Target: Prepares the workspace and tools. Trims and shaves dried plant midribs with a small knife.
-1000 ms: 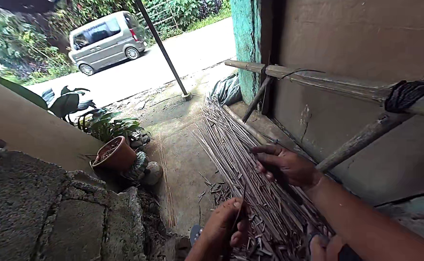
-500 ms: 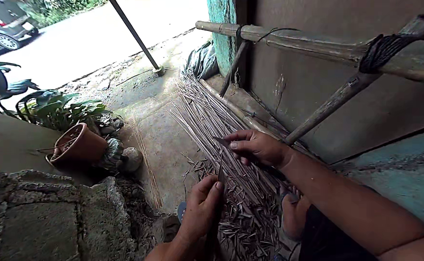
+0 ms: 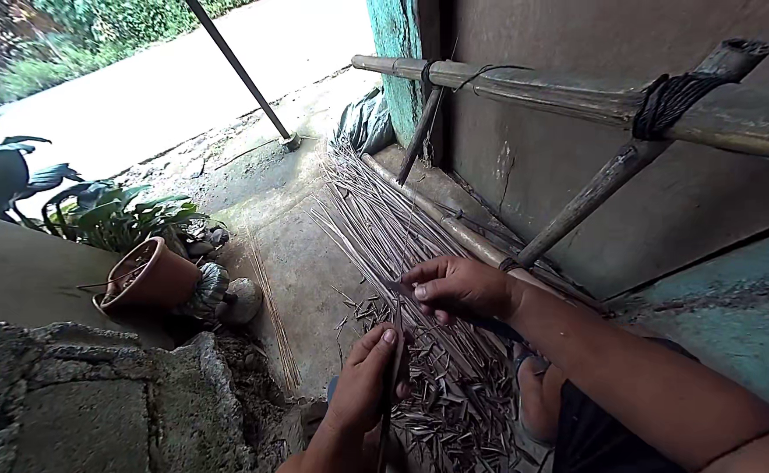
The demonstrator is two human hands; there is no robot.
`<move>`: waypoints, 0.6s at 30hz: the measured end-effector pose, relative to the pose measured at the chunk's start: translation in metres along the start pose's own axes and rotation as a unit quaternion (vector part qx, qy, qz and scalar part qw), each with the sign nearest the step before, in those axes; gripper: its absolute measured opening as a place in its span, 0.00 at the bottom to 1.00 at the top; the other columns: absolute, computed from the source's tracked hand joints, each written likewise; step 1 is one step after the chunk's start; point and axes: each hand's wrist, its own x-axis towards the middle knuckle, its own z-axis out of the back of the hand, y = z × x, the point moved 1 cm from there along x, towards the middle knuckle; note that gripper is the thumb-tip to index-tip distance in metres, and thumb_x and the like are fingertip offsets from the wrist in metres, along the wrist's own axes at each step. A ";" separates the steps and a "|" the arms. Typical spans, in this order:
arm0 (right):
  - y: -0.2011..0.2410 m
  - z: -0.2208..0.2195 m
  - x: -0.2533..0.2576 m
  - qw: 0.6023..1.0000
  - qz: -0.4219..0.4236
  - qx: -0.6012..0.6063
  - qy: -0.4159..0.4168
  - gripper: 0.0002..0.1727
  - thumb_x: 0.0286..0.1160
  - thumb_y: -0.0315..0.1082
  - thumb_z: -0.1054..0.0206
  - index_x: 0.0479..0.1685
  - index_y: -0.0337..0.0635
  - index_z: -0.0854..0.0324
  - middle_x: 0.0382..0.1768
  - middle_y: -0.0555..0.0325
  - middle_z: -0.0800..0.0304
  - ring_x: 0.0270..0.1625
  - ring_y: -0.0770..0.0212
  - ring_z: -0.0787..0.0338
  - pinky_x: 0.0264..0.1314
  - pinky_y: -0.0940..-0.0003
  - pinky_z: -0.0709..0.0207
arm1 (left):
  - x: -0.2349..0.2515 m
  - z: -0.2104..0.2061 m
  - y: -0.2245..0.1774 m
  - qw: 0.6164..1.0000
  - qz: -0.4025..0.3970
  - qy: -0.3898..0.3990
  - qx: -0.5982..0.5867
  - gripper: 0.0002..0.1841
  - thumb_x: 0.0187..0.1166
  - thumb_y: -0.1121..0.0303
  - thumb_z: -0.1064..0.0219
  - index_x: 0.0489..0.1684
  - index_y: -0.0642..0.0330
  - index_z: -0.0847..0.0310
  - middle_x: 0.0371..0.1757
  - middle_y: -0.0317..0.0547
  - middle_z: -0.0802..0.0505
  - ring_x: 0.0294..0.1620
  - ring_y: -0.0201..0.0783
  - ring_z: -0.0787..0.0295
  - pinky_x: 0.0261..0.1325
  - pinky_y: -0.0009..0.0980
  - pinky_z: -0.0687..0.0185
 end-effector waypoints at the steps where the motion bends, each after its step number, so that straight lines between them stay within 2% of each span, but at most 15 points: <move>1: -0.004 -0.003 0.001 0.999 -0.002 -0.002 0.033 0.18 0.82 0.32 0.38 0.68 0.41 0.19 0.30 0.61 0.11 0.23 0.70 0.15 0.25 0.76 0.18 | 0.000 0.001 -0.002 0.997 0.026 0.026 -0.073 0.16 0.92 0.58 0.47 0.47 0.59 0.18 0.21 0.37 0.18 0.14 0.27 0.22 0.18 0.21 0.22; 3: -0.007 -0.007 0.003 0.998 0.015 0.017 0.057 0.17 0.80 0.32 0.37 0.65 0.42 0.17 0.30 0.62 0.11 0.23 0.71 0.14 0.26 0.76 0.17 | 0.000 0.004 -0.003 0.969 0.069 0.093 -0.218 0.13 0.88 0.58 0.39 0.44 0.58 0.17 0.20 0.35 0.19 0.14 0.27 0.21 0.17 0.21 0.24; 6: -0.007 0.000 0.007 0.995 0.075 0.068 0.028 0.18 0.80 0.32 0.37 0.67 0.42 0.17 0.30 0.62 0.10 0.24 0.71 0.13 0.26 0.76 0.17 | -0.001 0.002 -0.003 0.929 0.111 0.151 -0.320 0.11 0.86 0.59 0.38 0.42 0.57 0.17 0.18 0.33 0.20 0.12 0.27 0.22 0.16 0.20 0.25; 8: -0.007 0.003 0.008 0.992 0.097 0.071 0.046 0.18 0.81 0.33 0.37 0.68 0.43 0.17 0.31 0.62 0.10 0.25 0.71 0.13 0.27 0.76 0.16 | -0.002 0.001 -0.002 0.914 0.127 0.170 -0.345 0.10 0.86 0.59 0.38 0.41 0.56 0.18 0.18 0.33 0.19 0.12 0.27 0.21 0.16 0.20 0.25; 10: -0.010 0.000 0.006 0.989 0.091 0.030 0.114 0.18 0.80 0.38 0.35 0.66 0.46 0.15 0.30 0.64 0.11 0.24 0.72 0.15 0.27 0.76 0.18 | -0.002 0.000 -0.002 0.904 0.137 0.185 -0.360 0.10 0.86 0.60 0.39 0.40 0.55 0.19 0.18 0.33 0.20 0.12 0.27 0.22 0.15 0.19 0.25; 12: -0.010 -0.004 0.008 0.985 0.098 0.013 0.143 0.17 0.81 0.38 0.34 0.64 0.44 0.14 0.29 0.63 0.11 0.24 0.72 0.16 0.26 0.75 0.18 | -0.002 -0.001 -0.002 0.899 0.141 0.190 -0.368 0.10 0.86 0.59 0.38 0.40 0.55 0.19 0.18 0.33 0.20 0.12 0.27 0.22 0.15 0.19 0.26; 16: 0.000 0.007 0.009 0.991 0.112 0.072 0.030 0.17 0.81 0.34 0.37 0.64 0.42 0.15 0.29 0.63 0.10 0.24 0.73 0.14 0.27 0.78 0.17 | -0.002 -0.001 0.000 0.896 0.145 0.198 -0.371 0.11 0.86 0.58 0.39 0.41 0.54 0.19 0.19 0.33 0.19 0.12 0.26 0.22 0.15 0.19 0.27; 18: -0.001 0.010 0.008 0.990 0.111 0.079 0.040 0.17 0.82 0.33 0.38 0.67 0.41 0.17 0.29 0.63 0.11 0.23 0.72 0.14 0.27 0.78 0.17 | -0.002 -0.002 0.000 0.895 0.146 0.202 -0.369 0.10 0.86 0.59 0.39 0.40 0.54 0.19 0.19 0.32 0.20 0.11 0.26 0.22 0.14 0.18 0.27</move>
